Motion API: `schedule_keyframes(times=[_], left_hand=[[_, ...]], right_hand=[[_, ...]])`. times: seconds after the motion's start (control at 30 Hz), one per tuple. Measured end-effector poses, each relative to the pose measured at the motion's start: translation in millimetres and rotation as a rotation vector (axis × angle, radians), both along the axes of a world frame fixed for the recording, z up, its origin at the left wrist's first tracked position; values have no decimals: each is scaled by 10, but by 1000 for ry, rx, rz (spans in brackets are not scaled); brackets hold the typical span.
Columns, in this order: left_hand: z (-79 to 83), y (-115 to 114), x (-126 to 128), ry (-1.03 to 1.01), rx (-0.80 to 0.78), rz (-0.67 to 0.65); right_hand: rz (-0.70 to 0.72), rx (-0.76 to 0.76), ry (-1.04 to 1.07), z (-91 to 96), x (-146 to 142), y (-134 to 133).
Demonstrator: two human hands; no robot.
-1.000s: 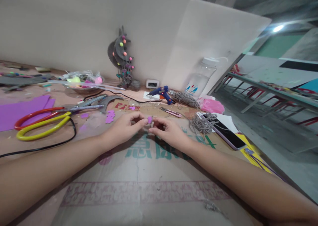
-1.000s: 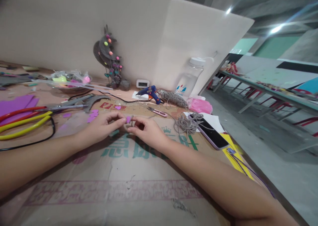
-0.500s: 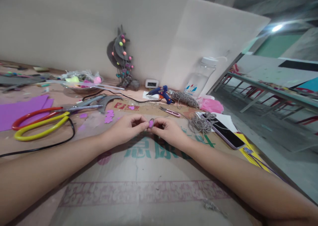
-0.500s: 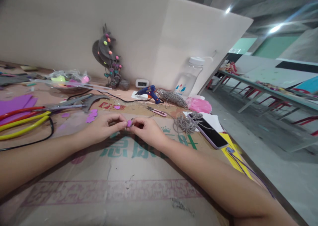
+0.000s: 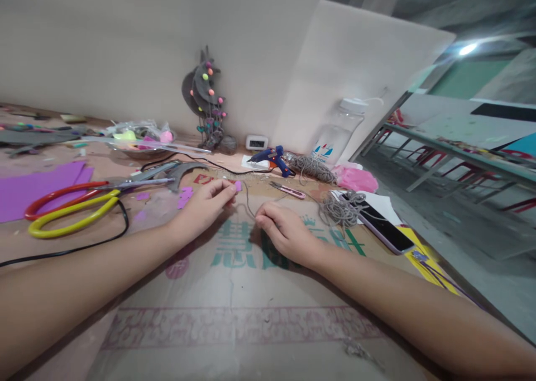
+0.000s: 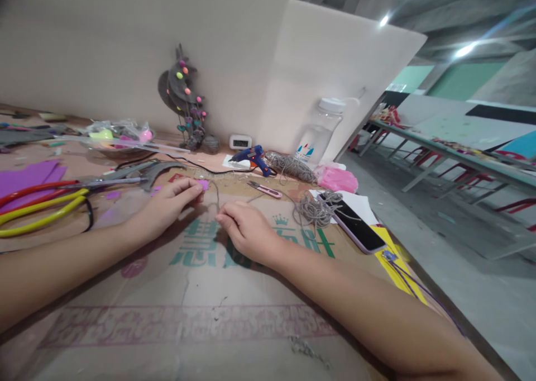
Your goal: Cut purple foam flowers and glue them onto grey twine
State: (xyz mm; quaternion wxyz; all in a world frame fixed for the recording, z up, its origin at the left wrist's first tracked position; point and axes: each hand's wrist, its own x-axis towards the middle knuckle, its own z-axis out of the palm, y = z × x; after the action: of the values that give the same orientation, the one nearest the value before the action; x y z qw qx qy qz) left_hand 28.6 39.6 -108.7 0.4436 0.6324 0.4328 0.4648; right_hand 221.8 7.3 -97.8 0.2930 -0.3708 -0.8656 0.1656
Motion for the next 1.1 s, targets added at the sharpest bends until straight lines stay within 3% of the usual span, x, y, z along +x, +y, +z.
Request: schedule_keyframes(times=[0.3, 0.77, 0.9, 1.1], left_hand=[[-18, -8, 4, -46, -78, 6], [-53, 9, -18, 129, 94, -62], [-6, -55, -7, 247, 134, -107], [97, -140, 22, 321, 185, -126]], right_hand=[[-40, 33, 63, -5, 33, -16], [65, 89, 21, -6, 42, -14], [-18, -4, 44, -6, 42, 16], [-178, -278, 280, -33, 43, 124]])
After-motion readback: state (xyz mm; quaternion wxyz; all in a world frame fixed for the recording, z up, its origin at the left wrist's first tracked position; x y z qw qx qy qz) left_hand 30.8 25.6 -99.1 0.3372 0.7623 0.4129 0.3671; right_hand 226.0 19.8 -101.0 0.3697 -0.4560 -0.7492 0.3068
